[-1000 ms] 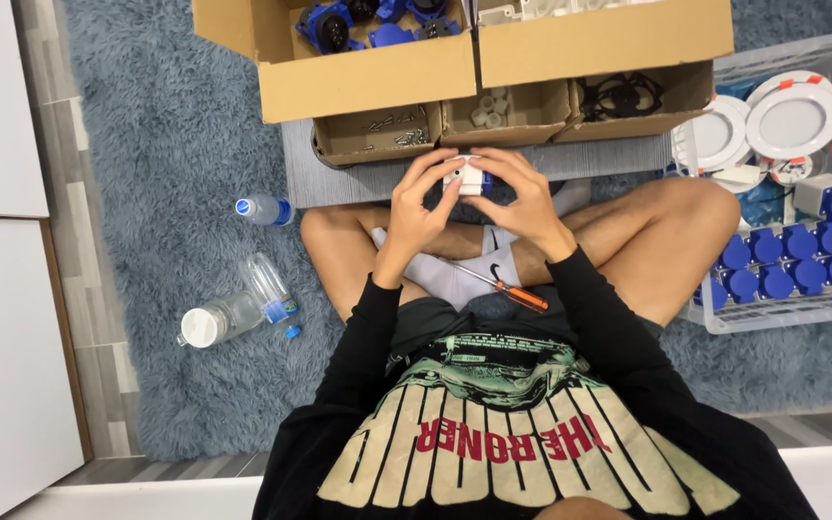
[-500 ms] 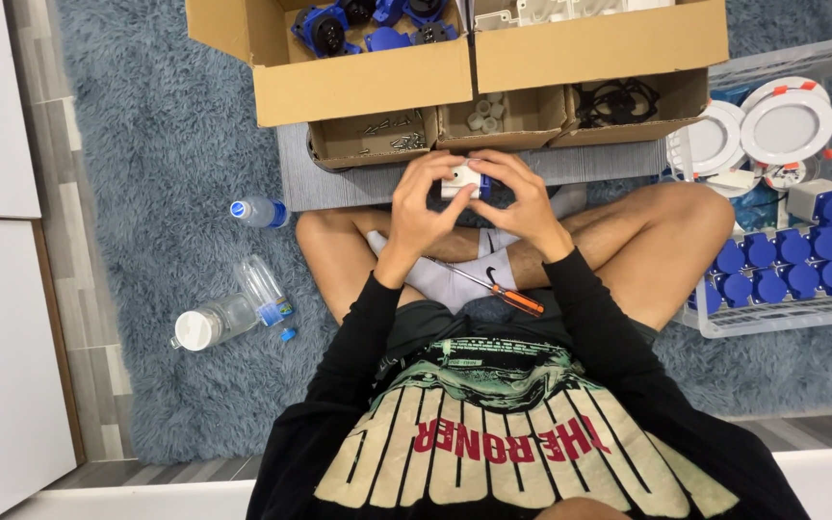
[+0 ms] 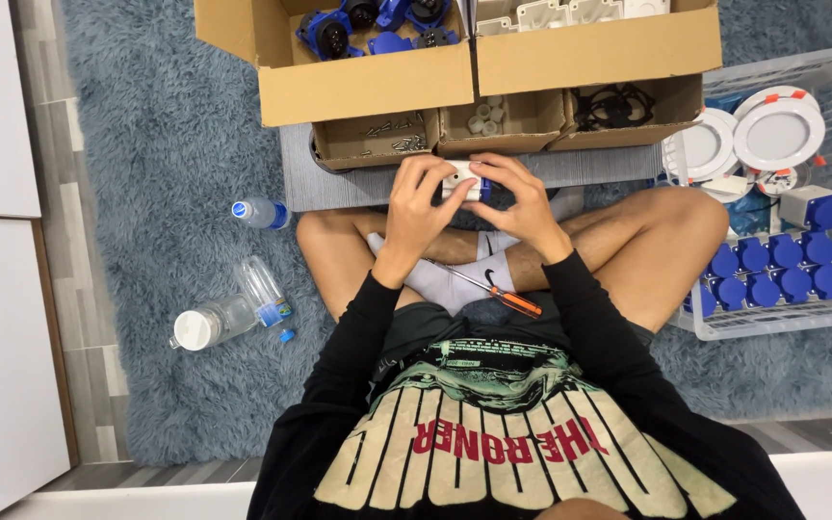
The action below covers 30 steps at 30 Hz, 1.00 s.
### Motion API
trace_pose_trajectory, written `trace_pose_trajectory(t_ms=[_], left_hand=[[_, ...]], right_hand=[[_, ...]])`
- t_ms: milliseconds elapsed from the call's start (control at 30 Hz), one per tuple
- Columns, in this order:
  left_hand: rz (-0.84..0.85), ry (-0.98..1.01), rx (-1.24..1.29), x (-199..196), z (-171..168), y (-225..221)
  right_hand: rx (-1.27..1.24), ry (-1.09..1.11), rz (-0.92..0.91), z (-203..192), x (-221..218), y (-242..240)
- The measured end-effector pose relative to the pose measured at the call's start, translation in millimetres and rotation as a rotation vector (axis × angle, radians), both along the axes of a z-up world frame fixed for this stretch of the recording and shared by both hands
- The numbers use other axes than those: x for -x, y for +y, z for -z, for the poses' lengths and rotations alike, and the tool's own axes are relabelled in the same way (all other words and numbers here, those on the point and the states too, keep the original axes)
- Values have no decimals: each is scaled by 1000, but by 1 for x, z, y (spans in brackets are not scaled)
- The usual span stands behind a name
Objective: The person assembles various electrical junction boxes and plastic housings by hand while using a screwdriver.
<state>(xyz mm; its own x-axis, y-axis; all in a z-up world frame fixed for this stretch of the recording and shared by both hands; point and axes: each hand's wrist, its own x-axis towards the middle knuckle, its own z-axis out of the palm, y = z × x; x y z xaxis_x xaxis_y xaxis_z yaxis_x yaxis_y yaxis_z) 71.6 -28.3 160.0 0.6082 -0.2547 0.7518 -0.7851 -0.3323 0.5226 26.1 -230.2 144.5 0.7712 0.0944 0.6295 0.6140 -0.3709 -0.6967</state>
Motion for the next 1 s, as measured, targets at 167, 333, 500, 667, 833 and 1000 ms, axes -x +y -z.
trace_pose_trajectory(t_ms=[167, 333, 500, 667, 833, 1000], left_hand=[[124, -52, -117, 11, -32, -1], [213, -33, -234, 4, -38, 12], [168, -23, -237, -3, -28, 7], [-42, -131, -294, -3, -11, 1], [121, -67, -267, 7, -30, 3], [161, -48, -266, 0, -29, 7]], right_hand=[[-12, -2, 0, 3, 0, -1], [-6, 0, -2, -2, 1, 1], [-4, 4, -7, -3, 0, 0], [-2, 10, -1, 7, -1, -2], [3, 19, -3, 11, -1, -4], [0, 28, -9, 2, 1, -1]])
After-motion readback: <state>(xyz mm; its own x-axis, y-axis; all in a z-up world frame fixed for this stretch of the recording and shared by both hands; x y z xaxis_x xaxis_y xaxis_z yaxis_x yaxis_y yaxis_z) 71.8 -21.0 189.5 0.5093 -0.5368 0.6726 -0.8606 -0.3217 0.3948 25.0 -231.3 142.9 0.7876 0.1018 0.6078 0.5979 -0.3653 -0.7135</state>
